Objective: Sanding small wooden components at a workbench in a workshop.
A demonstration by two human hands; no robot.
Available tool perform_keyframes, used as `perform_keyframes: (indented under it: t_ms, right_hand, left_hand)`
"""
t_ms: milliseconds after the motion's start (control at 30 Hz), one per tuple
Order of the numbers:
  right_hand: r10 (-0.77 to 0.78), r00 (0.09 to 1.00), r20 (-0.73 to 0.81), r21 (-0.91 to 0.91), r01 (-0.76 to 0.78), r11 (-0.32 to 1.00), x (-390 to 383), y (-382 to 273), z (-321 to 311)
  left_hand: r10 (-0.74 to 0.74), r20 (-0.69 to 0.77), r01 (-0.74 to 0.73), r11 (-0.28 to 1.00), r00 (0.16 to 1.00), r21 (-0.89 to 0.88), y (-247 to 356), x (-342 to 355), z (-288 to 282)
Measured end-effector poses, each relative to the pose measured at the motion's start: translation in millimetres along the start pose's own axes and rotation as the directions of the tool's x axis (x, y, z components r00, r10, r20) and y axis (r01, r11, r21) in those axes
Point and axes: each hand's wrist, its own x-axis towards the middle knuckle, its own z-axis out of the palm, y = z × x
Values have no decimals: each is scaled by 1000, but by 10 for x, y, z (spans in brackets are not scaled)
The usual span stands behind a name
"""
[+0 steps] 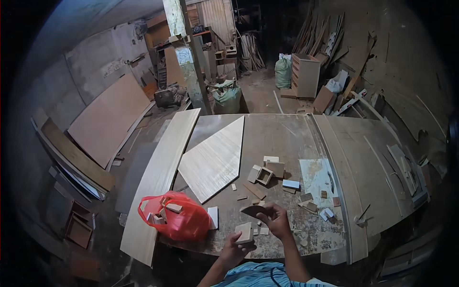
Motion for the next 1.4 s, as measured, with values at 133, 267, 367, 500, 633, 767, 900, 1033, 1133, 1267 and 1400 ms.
perform_keyframes:
  t_ms: [133, 267, 367, 500, 633, 767, 900, 1033, 1133, 1267, 1400]
  right_hand:
    - [-73, 995, 73, 402, 37, 915, -242, -312, -11]
    - [-131, 982, 133, 176, 107, 979, -238, -267, -38]
    - [-56, 987, -150, -6, 56, 998, -62, -186, -204]
    - [-162, 950, -266, 135, 203, 970, -30, -747, -275]
    - [-112, 962, -248, -23, 110, 994, -180, -1034, -242]
    - [-55, 971, -234, -18, 53, 998, -356, -1006, -94]
    - [12, 999, -43, 228, -1, 974, -494, -952, 117]
    - [-3, 997, -72, -307, -20, 952, -364, -570, -115]
    - [7, 979, -204, -17, -11, 1000, -438, -728, -150]
    - [-21, 995, 96, 89, 13, 996, -513, -710, -22]
    - [3, 998, -66, -323, -24, 946, -402, -640, -103]
  left_hand:
    - [-32, 199, 40, 999, 980, -35, -104, 99, -288]
    - [-56, 331, 44, 998, 942, 43, -97, -2, -160]
    - [-22, 256, -55, 956, 966, 288, -146, -36, -141]
    - [282, 232, -365, 695, 931, 620, -133, -89, -6]
    - [329, 244, -382, 467, 912, 798, 11, -210, 125]
    - [334, 311, -441, 453, 890, 775, 7, -168, 103]
    - [367, 374, -508, 402, 852, 762, 35, -119, 115]
    - [415, 400, -534, 285, 817, 796, 79, -195, 121]
    - [408, 431, -530, 169, 805, 831, 163, -270, 209]
    - [426, 438, -556, 206, 792, 806, 49, -232, 109]
    - [355, 467, -531, 105, 810, 841, 153, -266, 216]
